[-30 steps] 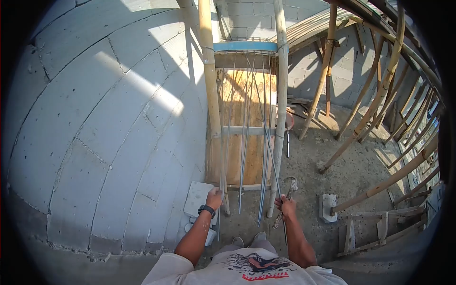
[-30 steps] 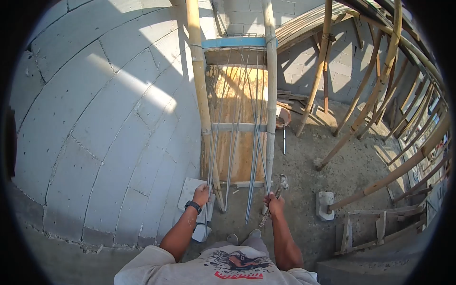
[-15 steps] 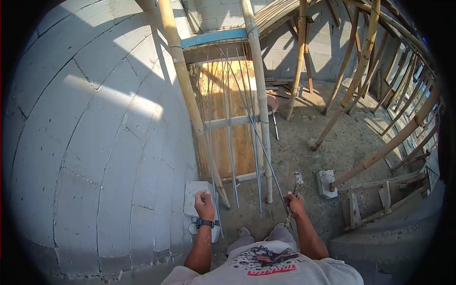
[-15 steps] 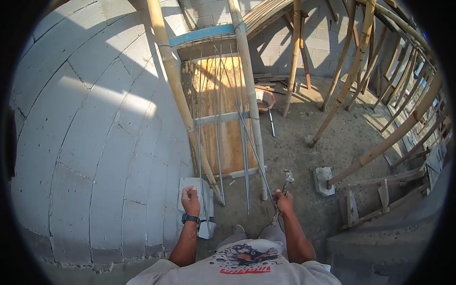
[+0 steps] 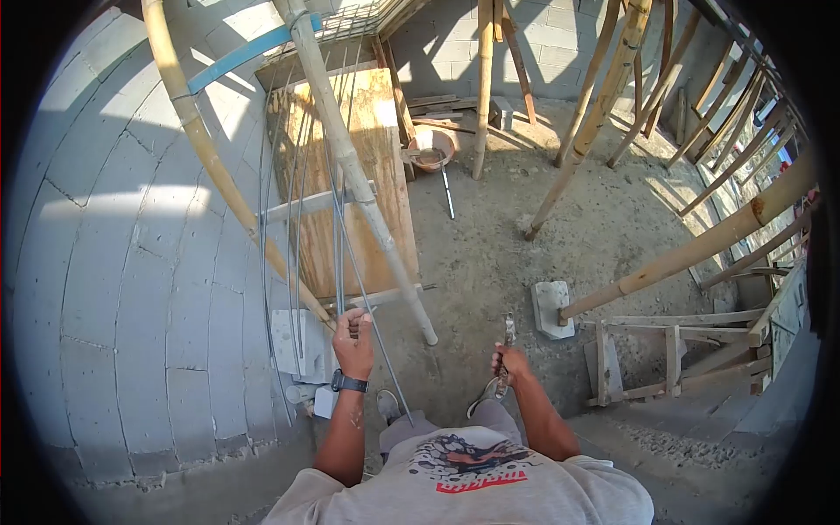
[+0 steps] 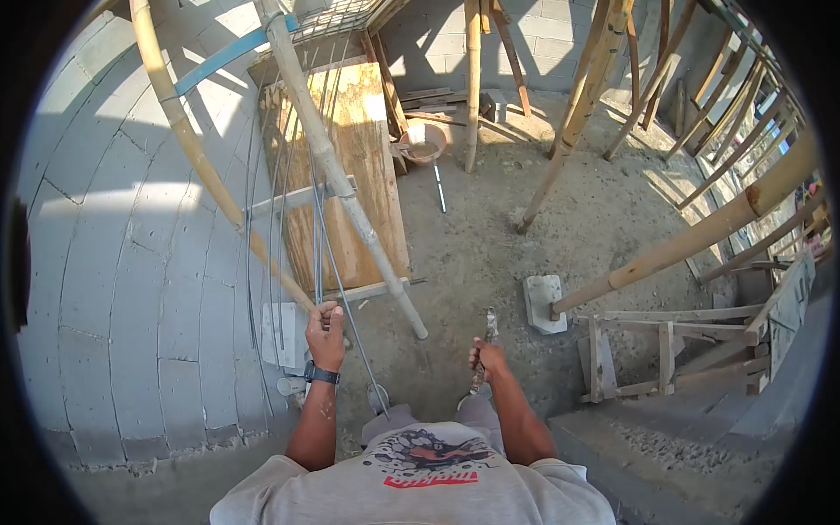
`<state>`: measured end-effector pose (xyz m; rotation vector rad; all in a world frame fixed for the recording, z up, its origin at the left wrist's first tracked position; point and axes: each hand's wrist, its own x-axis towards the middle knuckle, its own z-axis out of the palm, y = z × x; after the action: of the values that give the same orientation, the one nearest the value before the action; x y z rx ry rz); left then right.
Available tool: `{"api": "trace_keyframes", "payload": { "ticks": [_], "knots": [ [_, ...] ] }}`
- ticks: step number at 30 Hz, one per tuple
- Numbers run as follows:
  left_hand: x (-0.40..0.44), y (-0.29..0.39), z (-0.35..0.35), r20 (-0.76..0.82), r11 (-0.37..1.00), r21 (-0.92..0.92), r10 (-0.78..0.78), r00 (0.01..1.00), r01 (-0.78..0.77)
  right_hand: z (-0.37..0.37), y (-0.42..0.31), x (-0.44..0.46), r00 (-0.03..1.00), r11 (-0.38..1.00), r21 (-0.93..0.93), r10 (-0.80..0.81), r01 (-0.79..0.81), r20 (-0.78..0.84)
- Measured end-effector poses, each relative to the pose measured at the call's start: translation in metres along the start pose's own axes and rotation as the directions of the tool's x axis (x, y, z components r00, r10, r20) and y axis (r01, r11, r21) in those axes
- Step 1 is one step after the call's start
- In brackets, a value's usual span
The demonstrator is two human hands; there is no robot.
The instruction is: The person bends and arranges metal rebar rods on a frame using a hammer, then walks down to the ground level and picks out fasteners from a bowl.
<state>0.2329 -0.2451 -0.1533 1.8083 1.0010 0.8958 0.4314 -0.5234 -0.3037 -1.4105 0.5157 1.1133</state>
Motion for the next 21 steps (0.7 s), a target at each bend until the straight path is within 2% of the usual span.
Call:
{"api": "trace_keyframes", "payload": {
  "ticks": [2,6,11,14,17,20,21],
  "knots": [
    [-0.005,0.009,0.051,0.012,1.0,0.008,-0.004,1.0,0.004,-0.049,-0.004,0.016,0.995,0.995,-0.031,0.09,-0.091,-0.05],
    [-0.009,0.019,0.112,0.199,0.983,0.182,-0.027,0.98,-0.01,-0.138,-0.006,0.044,0.975,0.978,-0.117,0.153,-0.173,-0.164],
    [-0.018,-0.005,0.133,0.128,0.955,0.24,-0.211,0.969,0.176,-0.192,-0.053,0.066,0.965,0.966,-0.122,0.207,-0.227,-0.159],
    [-0.021,-0.017,0.15,0.142,0.932,0.259,-0.297,0.944,0.254,-0.181,-0.094,0.08,0.983,0.983,-0.107,0.134,-0.148,-0.127],
    [-0.005,-0.029,0.18,0.161,0.929,0.271,-0.302,0.94,0.252,-0.154,-0.143,0.108,0.984,0.966,-0.194,0.159,-0.171,-0.075],
    [0.035,-0.027,0.221,0.187,0.928,0.267,-0.315,0.93,0.261,-0.115,-0.198,0.134,0.994,0.99,-0.094,0.109,-0.107,0.015],
    [0.055,-0.026,0.237,0.198,0.927,0.261,-0.323,0.925,0.268,-0.105,-0.212,0.15,0.993,0.996,-0.077,0.061,-0.053,0.102]
  ]
}}
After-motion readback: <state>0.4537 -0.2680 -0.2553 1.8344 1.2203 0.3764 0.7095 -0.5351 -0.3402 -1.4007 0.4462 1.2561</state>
